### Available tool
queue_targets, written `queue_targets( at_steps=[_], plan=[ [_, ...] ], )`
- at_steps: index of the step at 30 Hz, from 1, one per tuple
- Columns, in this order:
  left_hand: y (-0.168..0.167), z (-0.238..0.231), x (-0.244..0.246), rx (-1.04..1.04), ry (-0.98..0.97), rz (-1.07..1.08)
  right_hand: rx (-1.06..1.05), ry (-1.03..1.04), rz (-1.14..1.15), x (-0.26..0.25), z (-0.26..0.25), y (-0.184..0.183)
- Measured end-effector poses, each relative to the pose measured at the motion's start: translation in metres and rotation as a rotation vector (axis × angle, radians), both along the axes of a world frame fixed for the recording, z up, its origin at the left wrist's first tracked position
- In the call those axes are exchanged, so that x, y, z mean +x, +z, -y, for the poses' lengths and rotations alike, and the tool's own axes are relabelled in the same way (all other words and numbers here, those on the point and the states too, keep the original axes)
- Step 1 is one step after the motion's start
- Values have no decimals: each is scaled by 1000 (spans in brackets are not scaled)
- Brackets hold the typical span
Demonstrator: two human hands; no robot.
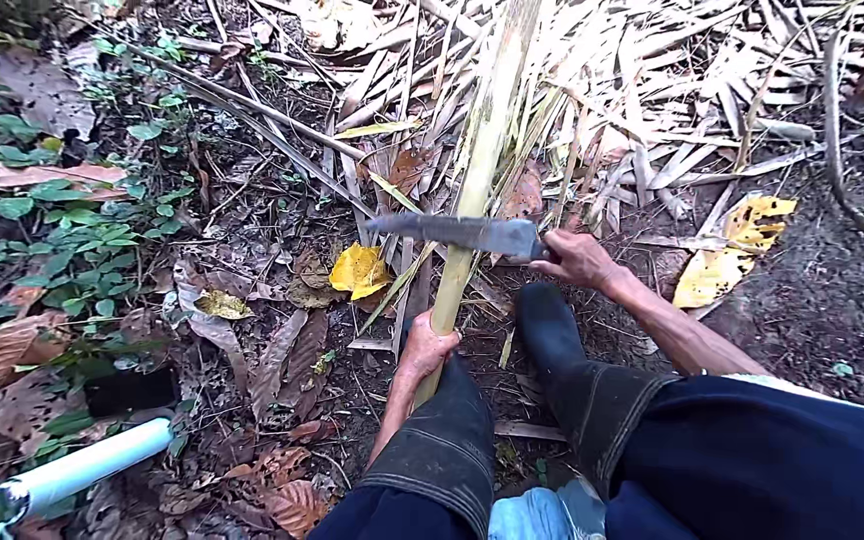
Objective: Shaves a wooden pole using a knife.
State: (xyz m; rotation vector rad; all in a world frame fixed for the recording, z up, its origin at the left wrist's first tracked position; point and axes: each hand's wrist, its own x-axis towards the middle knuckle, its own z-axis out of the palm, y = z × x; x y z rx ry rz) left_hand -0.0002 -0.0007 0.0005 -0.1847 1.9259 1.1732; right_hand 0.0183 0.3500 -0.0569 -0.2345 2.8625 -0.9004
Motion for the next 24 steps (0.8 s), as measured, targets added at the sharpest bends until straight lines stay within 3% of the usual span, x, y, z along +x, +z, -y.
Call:
queue_targets(
  at_steps=[6,11,18,22,24],
  plan=[
    [0,0,0,-16,-7,6,38,227,126,-2,32,-9],
    [0,0,1,13,20,29,-153,-25,-23,-23,22,-27],
    [-1,2,-2,15,17,18,-112,179,-63,-21,45,-29],
    [-3,1,-2,45,32,30,-253,-80,-45,-39,26,-29],
    [-3,1,-1,51,32,26,-268,-77,-63,-37,27,-30]
  ],
)
